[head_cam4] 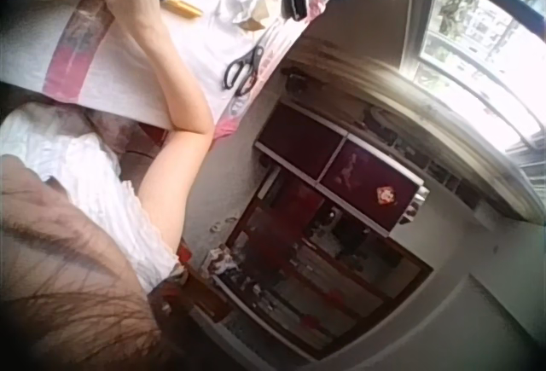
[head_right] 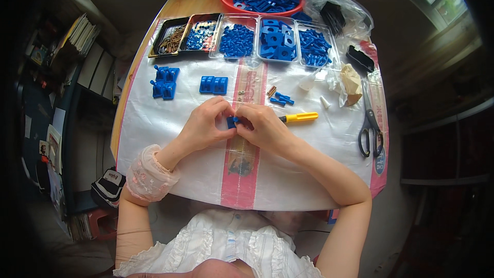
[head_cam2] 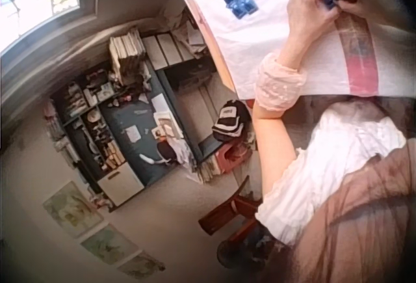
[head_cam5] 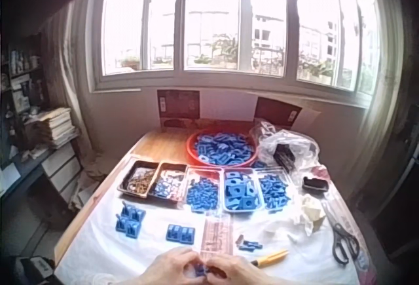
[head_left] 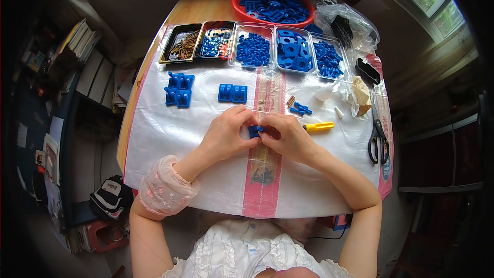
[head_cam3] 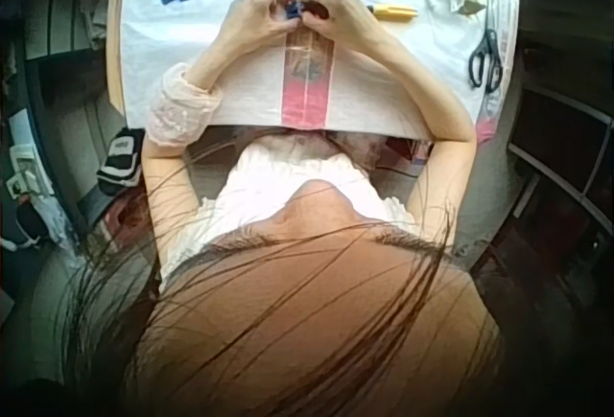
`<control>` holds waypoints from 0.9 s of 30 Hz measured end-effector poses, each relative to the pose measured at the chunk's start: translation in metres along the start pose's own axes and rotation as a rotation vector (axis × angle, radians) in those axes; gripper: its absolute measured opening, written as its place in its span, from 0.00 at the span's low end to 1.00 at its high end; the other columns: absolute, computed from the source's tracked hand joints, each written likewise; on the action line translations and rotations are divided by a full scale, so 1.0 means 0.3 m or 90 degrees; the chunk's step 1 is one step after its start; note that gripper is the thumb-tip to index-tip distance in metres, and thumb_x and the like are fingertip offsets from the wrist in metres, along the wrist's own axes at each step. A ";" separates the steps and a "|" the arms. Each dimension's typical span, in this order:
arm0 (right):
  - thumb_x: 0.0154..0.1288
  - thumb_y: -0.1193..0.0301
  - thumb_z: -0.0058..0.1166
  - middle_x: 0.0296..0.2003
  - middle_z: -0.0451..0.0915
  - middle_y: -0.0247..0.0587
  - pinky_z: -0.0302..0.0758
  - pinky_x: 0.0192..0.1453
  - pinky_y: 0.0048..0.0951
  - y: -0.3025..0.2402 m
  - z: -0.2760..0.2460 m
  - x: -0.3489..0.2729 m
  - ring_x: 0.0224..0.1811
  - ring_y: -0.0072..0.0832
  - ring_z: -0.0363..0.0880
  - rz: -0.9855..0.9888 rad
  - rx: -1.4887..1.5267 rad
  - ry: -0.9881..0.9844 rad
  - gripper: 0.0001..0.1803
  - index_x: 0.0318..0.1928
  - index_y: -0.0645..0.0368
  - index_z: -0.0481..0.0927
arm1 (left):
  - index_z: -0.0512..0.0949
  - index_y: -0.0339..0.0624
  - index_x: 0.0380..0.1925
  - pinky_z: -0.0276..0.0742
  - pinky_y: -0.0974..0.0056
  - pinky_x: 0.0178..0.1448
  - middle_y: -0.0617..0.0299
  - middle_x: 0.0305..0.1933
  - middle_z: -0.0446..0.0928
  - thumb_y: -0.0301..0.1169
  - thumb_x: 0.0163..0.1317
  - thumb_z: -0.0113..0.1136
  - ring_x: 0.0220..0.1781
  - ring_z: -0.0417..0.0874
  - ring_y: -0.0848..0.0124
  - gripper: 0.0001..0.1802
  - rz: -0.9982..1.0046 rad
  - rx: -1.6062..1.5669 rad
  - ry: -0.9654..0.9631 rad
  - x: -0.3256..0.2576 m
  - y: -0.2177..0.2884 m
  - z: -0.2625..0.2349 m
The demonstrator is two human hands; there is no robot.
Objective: Assembling blue plastic casing components using a screwdriver at a workstation.
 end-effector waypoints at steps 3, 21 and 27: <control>0.63 0.77 0.63 0.30 0.81 0.45 0.77 0.35 0.33 0.002 -0.006 -0.003 0.29 0.33 0.82 0.009 -0.018 0.002 0.07 0.40 0.65 0.81 | 0.80 0.40 0.37 0.79 0.63 0.43 0.60 0.38 0.78 0.31 0.50 0.76 0.36 0.80 0.66 0.17 0.000 -0.005 -0.004 0.001 -0.003 0.003; 0.61 0.83 0.57 0.37 0.78 0.49 0.79 0.41 0.41 0.050 -0.245 0.016 0.38 0.43 0.83 0.040 -0.329 0.150 0.06 0.40 0.66 0.79 | 0.81 0.41 0.36 0.78 0.63 0.44 0.60 0.37 0.79 0.32 0.52 0.79 0.38 0.79 0.66 0.16 -0.013 -0.011 -0.023 0.003 -0.001 0.008; 0.55 0.84 0.56 0.36 0.76 0.43 0.79 0.45 0.39 0.078 -0.217 0.016 0.43 0.39 0.80 -0.003 -0.532 0.137 0.06 0.33 0.63 0.79 | 0.81 0.41 0.36 0.78 0.63 0.43 0.61 0.37 0.79 0.32 0.52 0.79 0.37 0.79 0.67 0.16 -0.011 -0.017 -0.016 0.002 -0.003 0.006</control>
Point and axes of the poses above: each hand's wrist, its own x-axis towards the middle knuckle, its own z-axis out of the palm, y = z × x, the point moved 10 cm from there along x, towards the middle knuckle
